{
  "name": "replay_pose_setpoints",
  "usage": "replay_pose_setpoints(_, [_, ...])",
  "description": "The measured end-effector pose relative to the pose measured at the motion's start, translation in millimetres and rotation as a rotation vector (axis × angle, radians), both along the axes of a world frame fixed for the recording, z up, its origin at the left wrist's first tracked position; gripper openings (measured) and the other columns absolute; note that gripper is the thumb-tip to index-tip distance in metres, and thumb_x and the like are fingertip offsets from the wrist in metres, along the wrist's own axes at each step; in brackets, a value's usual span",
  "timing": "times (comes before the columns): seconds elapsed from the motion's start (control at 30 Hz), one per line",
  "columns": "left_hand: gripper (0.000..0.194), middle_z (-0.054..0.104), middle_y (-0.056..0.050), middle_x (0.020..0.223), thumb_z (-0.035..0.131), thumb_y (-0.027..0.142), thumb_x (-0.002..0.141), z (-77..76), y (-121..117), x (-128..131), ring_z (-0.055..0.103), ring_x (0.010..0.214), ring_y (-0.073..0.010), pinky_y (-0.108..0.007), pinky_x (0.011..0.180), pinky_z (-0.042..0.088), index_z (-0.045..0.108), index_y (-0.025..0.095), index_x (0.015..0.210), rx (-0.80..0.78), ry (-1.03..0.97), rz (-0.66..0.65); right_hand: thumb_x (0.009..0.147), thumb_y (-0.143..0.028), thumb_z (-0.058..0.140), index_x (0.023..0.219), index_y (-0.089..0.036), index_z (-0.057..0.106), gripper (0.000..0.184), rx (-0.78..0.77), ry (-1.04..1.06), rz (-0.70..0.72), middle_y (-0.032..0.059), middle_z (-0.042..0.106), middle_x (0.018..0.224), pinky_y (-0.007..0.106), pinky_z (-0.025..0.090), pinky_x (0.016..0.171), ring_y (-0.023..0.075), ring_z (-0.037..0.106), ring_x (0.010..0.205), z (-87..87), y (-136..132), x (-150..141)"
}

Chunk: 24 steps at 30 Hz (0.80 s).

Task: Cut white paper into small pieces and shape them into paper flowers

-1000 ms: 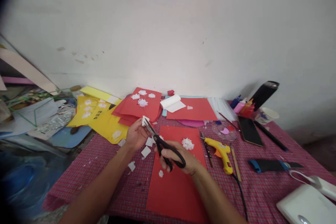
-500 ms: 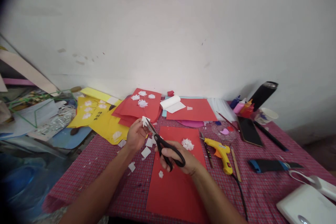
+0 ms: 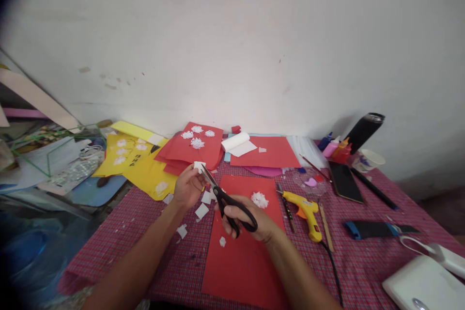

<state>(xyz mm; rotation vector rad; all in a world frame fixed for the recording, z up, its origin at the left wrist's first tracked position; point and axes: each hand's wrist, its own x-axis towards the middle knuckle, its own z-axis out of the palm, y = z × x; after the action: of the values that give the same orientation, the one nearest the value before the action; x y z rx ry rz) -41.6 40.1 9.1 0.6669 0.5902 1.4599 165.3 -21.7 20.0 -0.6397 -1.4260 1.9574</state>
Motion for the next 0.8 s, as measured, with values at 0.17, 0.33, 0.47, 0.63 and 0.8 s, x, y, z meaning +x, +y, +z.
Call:
replay_pose_setpoints(0.17, [0.013, 0.066, -0.003, 0.075, 0.067, 0.021, 0.074, 1.1, 0.2, 1.0, 0.062, 0.063, -0.0134, -0.026, 0.059, 0.050, 0.059, 0.015, 0.082, 0.013, 0.008, 0.014, 0.088, -0.046, 0.062, 0.108, -0.009, 0.058, 0.042, -0.014, 0.005, 0.021, 0.0040, 0.064, 0.064, 0.018, 0.041, 0.044, 0.0104, 0.056, 0.047, 0.7, 0.1, 0.6])
replay_pose_setpoints(0.33, [0.012, 0.064, -0.001, 0.071, 0.067, 0.020, 0.073, 0.4, 0.4, 0.6, 0.061, 0.060, -0.0124, -0.026, 0.058, 0.050, 0.059, 0.015, 0.081, -0.001, 0.023, 0.011, 0.087, -0.046, 0.062, 0.109, -0.009, 0.058, 0.043, -0.033, 0.031, 0.020, 0.0044, 0.064, 0.064, 0.018, 0.042, 0.043, 0.0108, 0.056, 0.047, -2.4, 0.9, 1.7])
replay_pose_setpoints(0.47, [0.013, 0.063, -0.001, 0.069, 0.067, 0.021, 0.073, 1.7, -0.7, 0.7, 0.061, 0.058, -0.0136, -0.028, 0.057, 0.049, 0.058, 0.015, 0.080, 0.004, 0.029, -0.014, 0.087, -0.045, 0.062, 0.110, -0.009, 0.058, 0.043, -0.049, 0.033, -0.001, 0.0045, 0.065, 0.065, 0.018, 0.043, 0.044, 0.0109, 0.056, 0.047, -3.9, 0.8, 1.6])
replay_pose_setpoints(0.63, [0.012, 0.064, -0.001, 0.071, 0.066, 0.020, 0.071, 4.4, -1.1, 2.5, 0.061, 0.059, -0.0134, -0.026, 0.056, 0.047, 0.058, 0.015, 0.080, 0.011, 0.029, 0.019, 0.086, -0.048, 0.062, 0.108, -0.009, 0.059, 0.044, -0.048, 0.016, 0.029, 0.0049, 0.065, 0.063, 0.018, 0.042, 0.042, 0.0116, 0.057, 0.046, -3.8, 0.4, 1.6])
replay_pose_setpoints(0.8, [0.011, 0.064, 0.000, 0.072, 0.066, 0.020, 0.072, 4.7, -0.9, 2.3, 0.062, 0.062, -0.0129, -0.025, 0.057, 0.047, 0.059, 0.016, 0.080, 0.017, -0.009, 0.014, 0.087, -0.047, 0.062, 0.108, -0.009, 0.060, 0.044, -0.038, 0.007, 0.040, 0.0052, 0.065, 0.063, 0.018, 0.041, 0.041, 0.0118, 0.058, 0.045, -2.8, 0.0, 1.2])
